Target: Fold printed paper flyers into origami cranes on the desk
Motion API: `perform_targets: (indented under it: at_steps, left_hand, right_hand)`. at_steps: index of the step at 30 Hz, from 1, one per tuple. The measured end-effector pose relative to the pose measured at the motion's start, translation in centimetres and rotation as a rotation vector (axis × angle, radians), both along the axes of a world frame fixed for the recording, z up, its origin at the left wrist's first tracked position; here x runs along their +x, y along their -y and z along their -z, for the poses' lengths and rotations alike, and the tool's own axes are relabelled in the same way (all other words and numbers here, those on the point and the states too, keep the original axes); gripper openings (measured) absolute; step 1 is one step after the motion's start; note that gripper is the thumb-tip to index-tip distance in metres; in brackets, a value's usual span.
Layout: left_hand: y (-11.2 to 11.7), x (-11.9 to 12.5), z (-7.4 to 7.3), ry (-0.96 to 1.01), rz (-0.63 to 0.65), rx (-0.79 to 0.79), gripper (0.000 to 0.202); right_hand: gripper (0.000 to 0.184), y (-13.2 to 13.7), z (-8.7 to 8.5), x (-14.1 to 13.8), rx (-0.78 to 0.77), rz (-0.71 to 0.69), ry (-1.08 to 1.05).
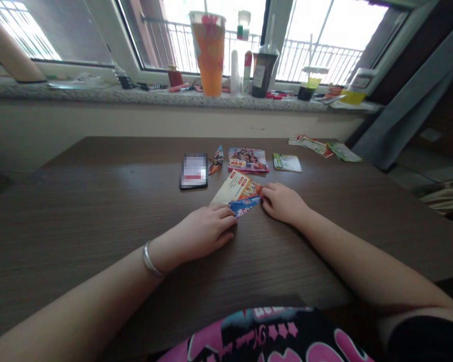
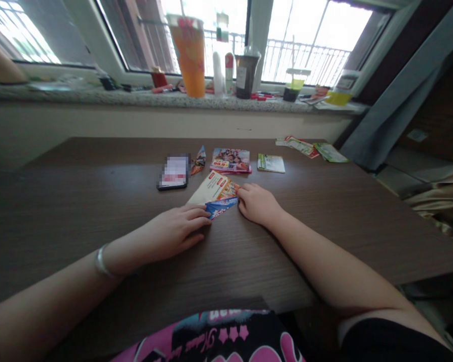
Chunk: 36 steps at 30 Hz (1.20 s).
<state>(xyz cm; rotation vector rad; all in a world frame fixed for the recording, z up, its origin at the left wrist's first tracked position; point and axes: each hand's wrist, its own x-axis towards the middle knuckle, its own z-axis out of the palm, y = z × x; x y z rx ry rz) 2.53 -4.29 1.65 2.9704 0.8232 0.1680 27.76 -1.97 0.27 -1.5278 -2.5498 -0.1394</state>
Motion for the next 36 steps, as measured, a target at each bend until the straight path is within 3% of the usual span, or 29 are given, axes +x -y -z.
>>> perform_targets:
  at_steps: [3, 7, 10, 22, 36]
  left_hand:
    - [0.3, 0.6, 0.8, 0.005, 0.008, -0.003, 0.035]
    - [0.2, 1.0, 1.6, 0.007, 0.003, 0.046, 0.051]
    - [0.0, 1.2, 1.7, -0.003, 0.014, 0.061, 0.053]
    - [-0.1, 1.0, 1.8, 0.043, -0.002, 0.018, 0.047]
    - [-0.8, 0.5, 2.4, 0.033, 0.011, -0.046, 0.049]
  right_hand:
    - [0.032, 0.0, 0.7, -0.3, -0.014, 0.029, -0.172]
    - [0.074, 0.0, 2.1, -1.6, -0.055, 0.047, -0.288]
    - [0.082, -0.3, 2.8, -2.1, -0.096, 0.108, -0.297]
    - [0.102, -1.3, 3.5, -1.5, -0.118, 0.171, -0.3]
    - [0.101, -3.3, 3.5, 0.8, -0.145, 0.349, -0.31]
